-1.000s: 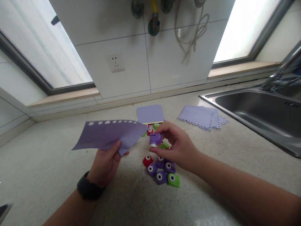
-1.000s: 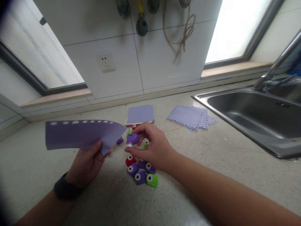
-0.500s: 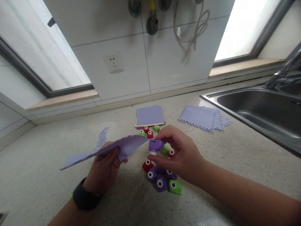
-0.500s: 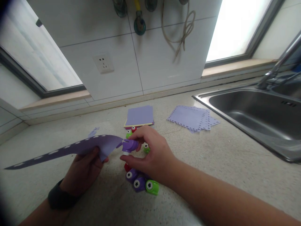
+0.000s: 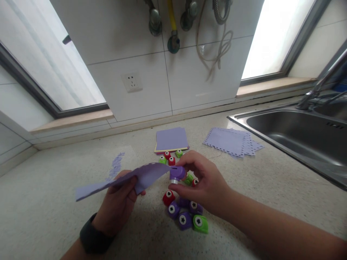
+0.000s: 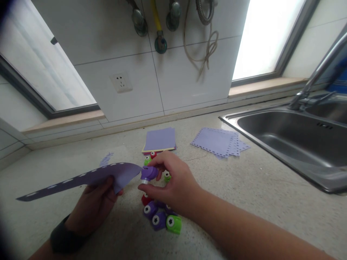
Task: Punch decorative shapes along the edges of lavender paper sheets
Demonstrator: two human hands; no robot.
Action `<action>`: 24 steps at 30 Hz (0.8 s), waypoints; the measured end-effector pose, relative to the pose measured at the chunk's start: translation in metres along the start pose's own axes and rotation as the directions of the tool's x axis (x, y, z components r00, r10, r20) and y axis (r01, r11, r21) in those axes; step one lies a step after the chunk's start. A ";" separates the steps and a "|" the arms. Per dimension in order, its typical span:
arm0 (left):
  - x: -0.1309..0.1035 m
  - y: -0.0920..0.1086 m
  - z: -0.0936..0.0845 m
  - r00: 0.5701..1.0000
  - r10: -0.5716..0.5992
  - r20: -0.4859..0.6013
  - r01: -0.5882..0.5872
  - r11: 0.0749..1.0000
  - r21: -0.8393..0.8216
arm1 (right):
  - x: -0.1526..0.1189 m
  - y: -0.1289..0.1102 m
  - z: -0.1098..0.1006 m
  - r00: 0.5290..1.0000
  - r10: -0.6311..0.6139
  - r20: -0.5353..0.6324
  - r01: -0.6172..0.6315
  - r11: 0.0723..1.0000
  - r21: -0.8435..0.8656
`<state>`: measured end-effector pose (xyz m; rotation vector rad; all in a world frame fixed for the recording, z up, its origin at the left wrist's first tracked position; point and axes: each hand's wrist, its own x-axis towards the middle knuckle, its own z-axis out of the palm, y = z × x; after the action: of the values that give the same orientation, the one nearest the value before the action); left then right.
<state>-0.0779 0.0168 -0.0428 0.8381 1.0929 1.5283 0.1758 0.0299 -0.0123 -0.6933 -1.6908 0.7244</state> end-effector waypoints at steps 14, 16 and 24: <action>-0.001 0.004 0.003 1.000 -0.011 -0.005 0.011 1.000 0.008 | -0.002 0.003 0.000 0.999 0.037 0.018 -0.038 0.999 0.013; -0.003 0.006 0.005 1.000 -0.006 0.009 0.006 1.000 0.005 | -0.002 0.003 0.000 0.999 0.042 0.016 -0.042 0.999 0.022; -0.003 0.004 0.007 1.000 -0.006 -0.024 0.005 0.999 -0.032 | -0.001 0.004 -0.001 0.999 0.027 0.025 -0.028 0.999 0.028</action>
<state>-0.0719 0.0155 -0.0367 0.7955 1.0849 1.5510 0.1768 0.0317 -0.0154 -0.6913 -1.6929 0.7776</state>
